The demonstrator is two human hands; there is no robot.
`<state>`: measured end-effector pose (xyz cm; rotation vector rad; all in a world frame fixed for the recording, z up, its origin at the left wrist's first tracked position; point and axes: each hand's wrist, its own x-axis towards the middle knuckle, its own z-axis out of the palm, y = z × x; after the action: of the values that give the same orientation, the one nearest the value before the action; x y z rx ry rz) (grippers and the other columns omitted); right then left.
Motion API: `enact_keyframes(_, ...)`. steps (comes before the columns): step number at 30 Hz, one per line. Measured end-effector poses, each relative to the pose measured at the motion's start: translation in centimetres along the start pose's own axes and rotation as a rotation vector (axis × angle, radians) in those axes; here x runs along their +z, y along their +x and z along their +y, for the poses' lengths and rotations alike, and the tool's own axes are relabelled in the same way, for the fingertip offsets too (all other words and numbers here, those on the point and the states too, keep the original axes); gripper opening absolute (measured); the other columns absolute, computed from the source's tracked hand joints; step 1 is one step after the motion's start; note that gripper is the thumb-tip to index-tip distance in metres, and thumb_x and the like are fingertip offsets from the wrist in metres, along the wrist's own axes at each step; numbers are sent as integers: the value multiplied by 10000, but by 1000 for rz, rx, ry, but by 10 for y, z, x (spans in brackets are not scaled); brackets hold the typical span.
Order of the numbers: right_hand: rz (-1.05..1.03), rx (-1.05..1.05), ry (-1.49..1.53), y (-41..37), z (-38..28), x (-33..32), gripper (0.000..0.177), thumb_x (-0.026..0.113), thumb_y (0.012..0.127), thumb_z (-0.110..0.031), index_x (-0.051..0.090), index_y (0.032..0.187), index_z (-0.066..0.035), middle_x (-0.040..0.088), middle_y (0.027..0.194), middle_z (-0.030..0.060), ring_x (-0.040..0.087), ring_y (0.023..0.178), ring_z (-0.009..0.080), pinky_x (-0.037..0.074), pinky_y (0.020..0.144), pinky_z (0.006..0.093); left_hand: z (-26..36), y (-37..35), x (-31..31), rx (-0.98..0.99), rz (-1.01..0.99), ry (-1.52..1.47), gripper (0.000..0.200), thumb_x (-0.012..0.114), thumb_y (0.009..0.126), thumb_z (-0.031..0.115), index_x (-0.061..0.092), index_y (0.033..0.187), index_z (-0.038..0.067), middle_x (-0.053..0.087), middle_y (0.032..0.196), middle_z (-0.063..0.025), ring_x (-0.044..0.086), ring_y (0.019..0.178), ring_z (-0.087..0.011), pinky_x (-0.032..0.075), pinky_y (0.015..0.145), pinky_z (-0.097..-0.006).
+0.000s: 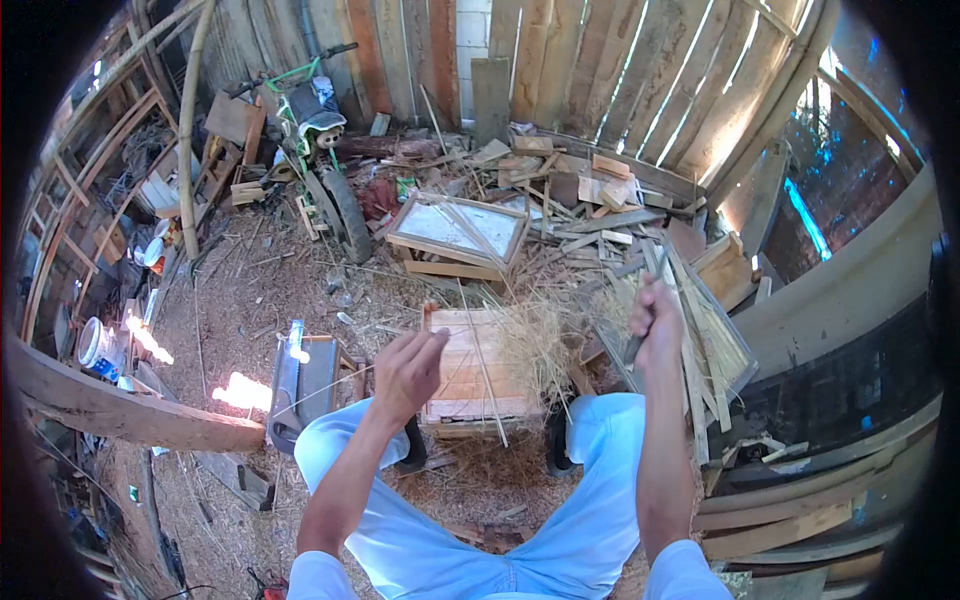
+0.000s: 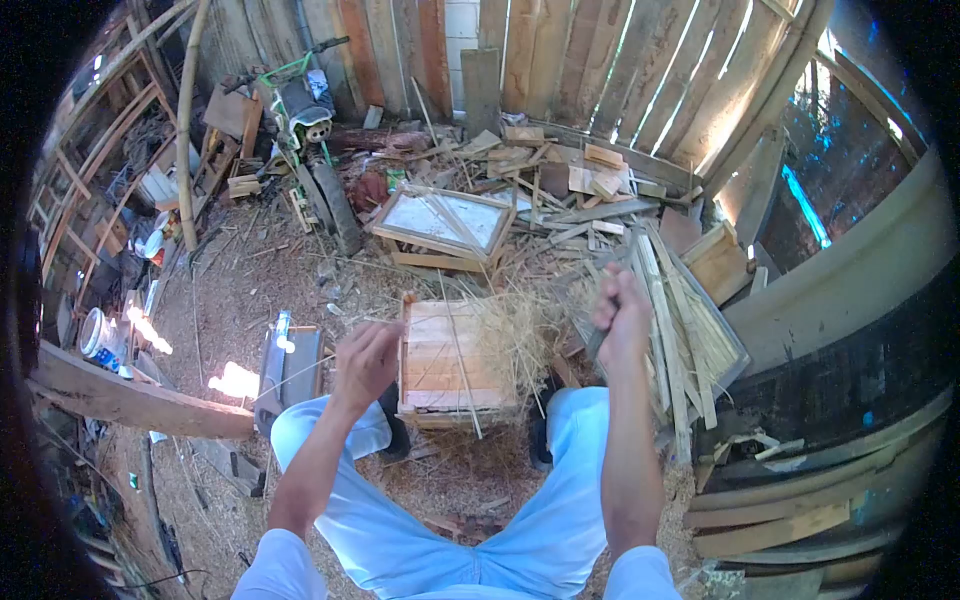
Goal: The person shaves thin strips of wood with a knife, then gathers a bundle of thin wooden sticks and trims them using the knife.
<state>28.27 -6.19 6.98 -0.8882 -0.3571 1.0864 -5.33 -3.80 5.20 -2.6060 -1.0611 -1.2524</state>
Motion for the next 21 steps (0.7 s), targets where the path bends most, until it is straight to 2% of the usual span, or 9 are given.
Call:
enact_keyframes(1, -7, -2, -2, -8, 4, 11, 307, 496, 963, -224, 497, 1188, -15, 462, 711, -31, 352, 487, 29, 276, 384, 173, 3, 3, 4, -19, 16, -50, 212, 625, 728, -58, 611, 919, 33, 600, 728, -86, 599, 658, -254, 474, 561, -347)
enact_keyframes(3, -227, 148, -126, -32, 23, 31, 334, 484, 970, -235, 467, 1244, -45, 464, 719, -24, 354, 493, 31, 284, 392, 171, 9, 8, 12, -45, -27, -52, 202, 635, 739, -47, 611, 921, 37, 604, 735, -81, 600, 670, -257, 477, 574, -347)
enact_keyframes(7, -352, 301, -88, -54, 41, 53, 344, 476, 974, -234, 459, 1282, -83, 467, 720, -23, 346, 477, 23, 282, 384, 157, 14, 9, 19, -18, -17, -39, 205, 651, 739, -45, 610, 921, 39, 601, 730, -75, 578, 647, -251, 457, 557, -350)
enact_keyframes(9, -493, 424, -141, -58, 49, 56, 342, 470, 979, -256, 451, 1280, -94, 479, 749, -10, 360, 508, 28, 301, 411, 159, 17, 11, 20, -11, -4, -56, 213, 655, 735, -48, 611, 925, 39, 600, 728, -74, 574, 642, -247, 453, 554, -349)
enact_keyframes(11, -494, 425, -169, -59, 57, 59, 333, 457, 984, -257, 460, 1270, -87, 480, 752, -10, 358, 508, 26, 304, 415, 158, 20, 12, 23, 52, 15, -29, 255, 650, 727, -23, 616, 974, 30, 581, 738, -50, 516, 609, -201, 436, 535, -314)
enact_keyframes(17, -518, 403, -185, -59, 48, 60, 306, 446, 987, -237, 503, 1215, -42, 477, 752, -18, 357, 508, 24, 296, 412, 153, 23, 9, 26, 33, 36, -112, 265, 652, 716, -39, 620, 972, 25, 586, 733, -56, 518, 614, -205, 435, 536, -318)
enact_keyframes(21, -448, 377, -129, -47, 40, 47, 295, 462, 977, -212, 517, 1176, -2, 459, 724, -33, 355, 502, 25, 293, 406, 155, 20, 8, 23, 49, 3, -97, 269, 654, 713, -42, 621, 971, 25, 591, 736, -59, 523, 617, -211, 437, 540, -320)
